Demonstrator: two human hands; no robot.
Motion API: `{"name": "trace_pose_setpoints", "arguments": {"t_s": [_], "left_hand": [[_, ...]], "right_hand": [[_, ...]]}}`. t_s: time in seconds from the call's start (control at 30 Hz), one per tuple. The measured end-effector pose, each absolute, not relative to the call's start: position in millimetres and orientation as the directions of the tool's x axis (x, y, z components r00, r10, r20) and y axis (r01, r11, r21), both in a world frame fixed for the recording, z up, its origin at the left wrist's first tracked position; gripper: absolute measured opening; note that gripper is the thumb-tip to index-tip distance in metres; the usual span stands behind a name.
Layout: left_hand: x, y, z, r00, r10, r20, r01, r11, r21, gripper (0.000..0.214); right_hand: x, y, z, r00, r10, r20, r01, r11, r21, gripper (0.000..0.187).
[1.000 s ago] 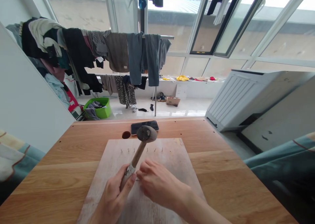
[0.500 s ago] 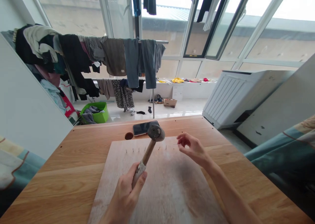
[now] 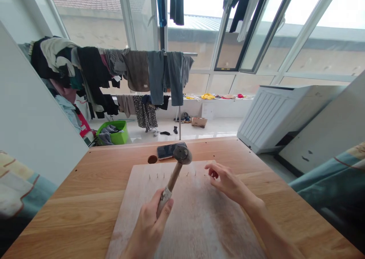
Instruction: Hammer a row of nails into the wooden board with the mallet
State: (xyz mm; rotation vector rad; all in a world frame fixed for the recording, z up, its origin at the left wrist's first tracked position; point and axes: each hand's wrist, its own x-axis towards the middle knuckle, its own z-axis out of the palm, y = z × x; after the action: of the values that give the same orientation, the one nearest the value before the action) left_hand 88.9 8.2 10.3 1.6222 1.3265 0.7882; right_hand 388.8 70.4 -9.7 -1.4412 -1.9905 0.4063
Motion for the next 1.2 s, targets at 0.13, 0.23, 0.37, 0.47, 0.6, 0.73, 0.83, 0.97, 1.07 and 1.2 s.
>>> {"name": "trace_pose_setpoints", "arguments": {"t_s": [0.13, 0.23, 0.37, 0.47, 0.6, 0.73, 0.83, 0.97, 1.07, 1.2], "left_hand": [[90.8, 7.7, 11.1, 0.250, 0.967, -0.047, 0.417, -0.063, 0.907, 0.049], [91.1, 7.8, 10.1, 0.273, 0.962, -0.031, 0.418, -0.090, 0.904, 0.047], [89.9, 8.2, 7.8, 0.304, 0.953, -0.019, 0.414, -0.114, 0.903, 0.042], [89.4, 8.6, 6.6, 0.320, 0.947, -0.015, 0.410, -0.124, 0.904, 0.040], [94.1, 9.1, 7.8, 0.362, 0.932, -0.026, 0.406, -0.132, 0.904, 0.037], [107.3, 11.0, 17.9, 0.398, 0.917, -0.035, 0.393, -0.135, 0.910, 0.034], [117.9, 14.7, 25.9, 0.416, 0.909, -0.028, 0.400, -0.155, 0.903, 0.032], [125.2, 18.6, 24.7, 0.435, 0.899, -0.050, 0.445, -0.166, 0.880, 0.032], [126.3, 18.0, 17.8, 0.450, 0.891, -0.060, 0.466, -0.177, 0.867, 0.030], [127.0, 16.9, 12.8, 0.448, 0.892, -0.061, 0.490, -0.188, 0.851, 0.029]], "right_hand": [[382.5, 69.6, -12.9, -0.177, 0.931, 0.320, 0.723, 0.343, -0.599, 0.032], [376.9, 70.1, -17.1, -0.160, 0.931, 0.327, 0.707, 0.339, -0.621, 0.036], [373.3, 73.9, -23.1, -0.103, 0.937, 0.332, 0.686, 0.309, -0.659, 0.036], [374.2, 77.0, -26.6, -0.074, 0.942, 0.328, 0.663, 0.292, -0.689, 0.037], [376.7, 79.0, -29.8, -0.060, 0.944, 0.324, 0.634, 0.287, -0.718, 0.042], [377.8, 80.2, -31.6, -0.055, 0.943, 0.329, 0.614, 0.292, -0.733, 0.044], [377.5, 80.8, -32.2, -0.043, 0.940, 0.338, 0.614, 0.292, -0.733, 0.040], [378.3, 80.6, -33.0, -0.021, 0.938, 0.346, 0.618, 0.284, -0.733, 0.046], [380.3, 80.7, -34.9, -0.012, 0.939, 0.344, 0.616, 0.278, -0.737, 0.060], [381.9, 81.5, -37.8, -0.010, 0.943, 0.333, 0.610, 0.270, -0.745, 0.066]]}}
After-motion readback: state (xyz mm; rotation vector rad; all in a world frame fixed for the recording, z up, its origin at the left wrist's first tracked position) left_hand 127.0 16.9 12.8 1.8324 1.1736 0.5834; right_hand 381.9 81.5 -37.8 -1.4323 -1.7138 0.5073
